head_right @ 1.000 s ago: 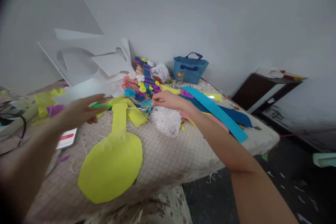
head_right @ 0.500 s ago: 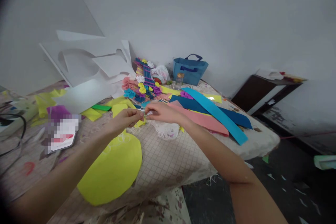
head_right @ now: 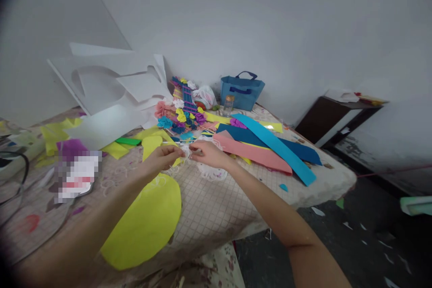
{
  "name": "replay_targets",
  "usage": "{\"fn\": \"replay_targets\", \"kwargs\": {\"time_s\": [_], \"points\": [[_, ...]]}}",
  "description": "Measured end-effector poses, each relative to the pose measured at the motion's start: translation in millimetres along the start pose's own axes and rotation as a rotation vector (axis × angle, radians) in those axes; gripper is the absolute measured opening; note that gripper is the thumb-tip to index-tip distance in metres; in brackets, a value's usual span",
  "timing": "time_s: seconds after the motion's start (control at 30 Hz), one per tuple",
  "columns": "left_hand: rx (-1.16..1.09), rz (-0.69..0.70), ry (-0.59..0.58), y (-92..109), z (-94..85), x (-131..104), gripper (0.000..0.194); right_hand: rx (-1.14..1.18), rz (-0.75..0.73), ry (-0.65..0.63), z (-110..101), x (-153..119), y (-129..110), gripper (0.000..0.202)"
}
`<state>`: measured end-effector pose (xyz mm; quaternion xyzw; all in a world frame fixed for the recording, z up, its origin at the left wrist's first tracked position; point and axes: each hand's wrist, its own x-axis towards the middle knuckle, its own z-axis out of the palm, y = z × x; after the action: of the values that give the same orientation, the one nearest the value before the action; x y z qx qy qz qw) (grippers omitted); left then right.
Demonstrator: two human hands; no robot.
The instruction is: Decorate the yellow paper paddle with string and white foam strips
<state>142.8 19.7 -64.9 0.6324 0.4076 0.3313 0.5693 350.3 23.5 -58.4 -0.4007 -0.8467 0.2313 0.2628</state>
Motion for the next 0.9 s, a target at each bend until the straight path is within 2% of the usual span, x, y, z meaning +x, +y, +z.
{"fn": "replay_targets", "kwargs": {"time_s": [0.17, 0.27, 0.43, 0.57, 0.67, 0.73, 0.8, 0.9], "points": [[0.094, 0.062, 0.033, -8, 4.2, 7, 0.030, 0.029, 0.032, 0.024, 17, 6, 4, 0.020], [0.087, 0.069, 0.072, -13, -0.1, 9, 0.027, -0.033, 0.052, 0.053, 17, 6, 5, 0.025], [0.026, 0.032, 0.167, -15, -17.1, -1, 0.026, -0.281, 0.012, 0.149, -5, -4, 21, 0.014], [-0.047, -0.003, 0.207, -13, -28.7, -10, 0.032, -0.370, 0.022, 0.149, -24, -14, 34, 0.008], [-0.082, -0.025, 0.189, -10, -28.7, -14, 0.034, -0.316, 0.061, 0.122, -30, -18, 36, 0.009], [-0.075, -0.040, 0.167, -9, -26.0, -14, 0.034, -0.195, 0.113, 0.100, -30, -17, 35, 0.012], [-0.013, -0.040, 0.137, -11, -23.6, -13, 0.033, -0.055, 0.147, 0.073, -29, -16, 34, 0.018], [0.144, 0.018, 0.102, -17, -23.1, -12, 0.029, 0.034, 0.137, 0.070, -25, -13, 31, 0.013]]}}
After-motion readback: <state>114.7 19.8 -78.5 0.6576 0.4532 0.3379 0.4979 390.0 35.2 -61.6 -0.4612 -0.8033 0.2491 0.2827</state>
